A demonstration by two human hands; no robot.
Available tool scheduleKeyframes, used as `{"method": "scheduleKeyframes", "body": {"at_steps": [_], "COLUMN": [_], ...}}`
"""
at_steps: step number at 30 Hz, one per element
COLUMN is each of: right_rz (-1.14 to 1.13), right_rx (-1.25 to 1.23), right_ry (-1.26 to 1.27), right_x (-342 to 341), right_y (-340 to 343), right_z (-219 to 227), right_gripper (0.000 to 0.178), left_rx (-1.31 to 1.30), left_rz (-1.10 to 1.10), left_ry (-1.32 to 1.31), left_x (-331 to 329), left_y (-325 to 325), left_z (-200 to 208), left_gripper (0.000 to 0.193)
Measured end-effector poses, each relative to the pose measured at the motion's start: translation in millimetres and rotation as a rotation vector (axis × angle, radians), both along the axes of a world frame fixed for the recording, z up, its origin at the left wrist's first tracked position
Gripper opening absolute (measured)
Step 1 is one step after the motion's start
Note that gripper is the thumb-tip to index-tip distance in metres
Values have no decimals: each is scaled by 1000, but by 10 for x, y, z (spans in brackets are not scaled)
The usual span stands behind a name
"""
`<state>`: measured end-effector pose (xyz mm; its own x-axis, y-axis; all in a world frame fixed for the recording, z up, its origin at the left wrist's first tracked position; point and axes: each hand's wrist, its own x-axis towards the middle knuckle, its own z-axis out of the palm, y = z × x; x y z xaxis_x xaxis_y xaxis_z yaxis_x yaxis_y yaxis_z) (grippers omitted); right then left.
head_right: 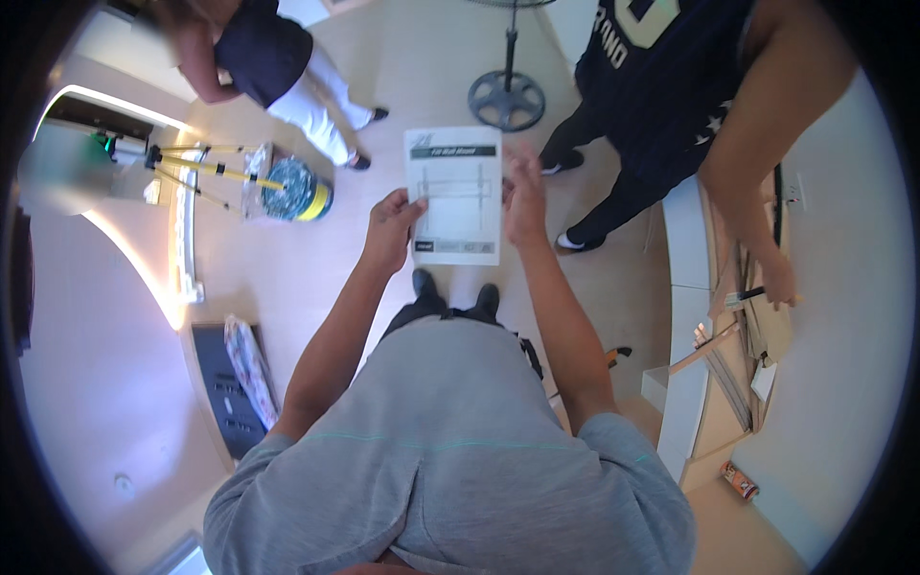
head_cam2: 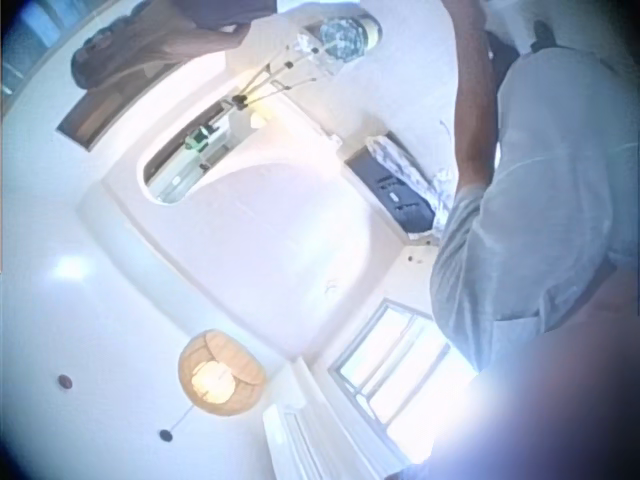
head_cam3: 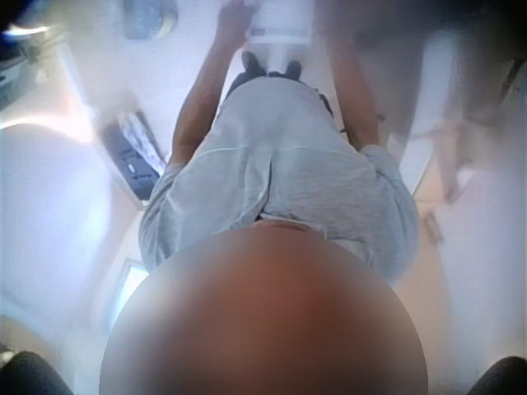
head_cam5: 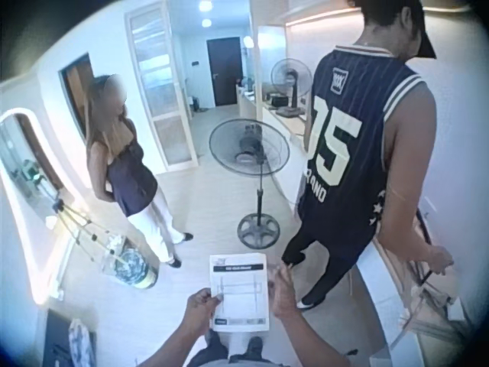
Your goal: The person handles a white box and wooden slats on a workbench, aligning and positioning the pieces while interacting with others. They repeatedly pick up and place the slats and box, appearing to prepare for assembly.
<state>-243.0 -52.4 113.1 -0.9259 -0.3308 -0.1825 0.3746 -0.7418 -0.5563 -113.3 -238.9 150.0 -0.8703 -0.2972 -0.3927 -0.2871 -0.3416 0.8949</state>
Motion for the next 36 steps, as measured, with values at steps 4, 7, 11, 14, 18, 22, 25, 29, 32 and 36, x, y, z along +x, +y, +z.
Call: {"method": "scheduleKeyframes", "body": {"at_steps": [4,7,11,14,18,22,25,29,32,36], "right_rz": [268,205,-41,-375,-41,-141,-262,-643,-933,-1241], "right_rx": [652,748,95,-5,69,315,352,262,445,713], "right_ry": [338,157,83,113,152,137,88,-102,-313,-226], "right_x": [101,40,74,89,383,935,1281,1599,1792,1985], "right_y": [191,469,459,487,838,876,610,426,891,2011], "right_z": [99,245,497,643,647,463,364,200,-9,-246], "right_gripper": [54,57,59,60,65,76,68,48,34,28], "left_rx": [-35,-564,-859,-870,-421,-272,-336,-297,-197,-270], "left_rz": [-67,-274,-497,-259,-287,-644,-698,-733,-976,-1629], "left_ry": [111,357,697,676,718,640,530,499,546,228], "left_x": [-302,-990,-1674,-2038,-2600,-2481,-1837,-1103,-867,-1141], "left_y": [3,116,709,1016,546,330,668,1271,1678,1657], "left_z": [145,450,741,972,1404,1210,648,49,-171,-364], "left_gripper": [22,27,39,47,49,32,24,20,22,28]}}
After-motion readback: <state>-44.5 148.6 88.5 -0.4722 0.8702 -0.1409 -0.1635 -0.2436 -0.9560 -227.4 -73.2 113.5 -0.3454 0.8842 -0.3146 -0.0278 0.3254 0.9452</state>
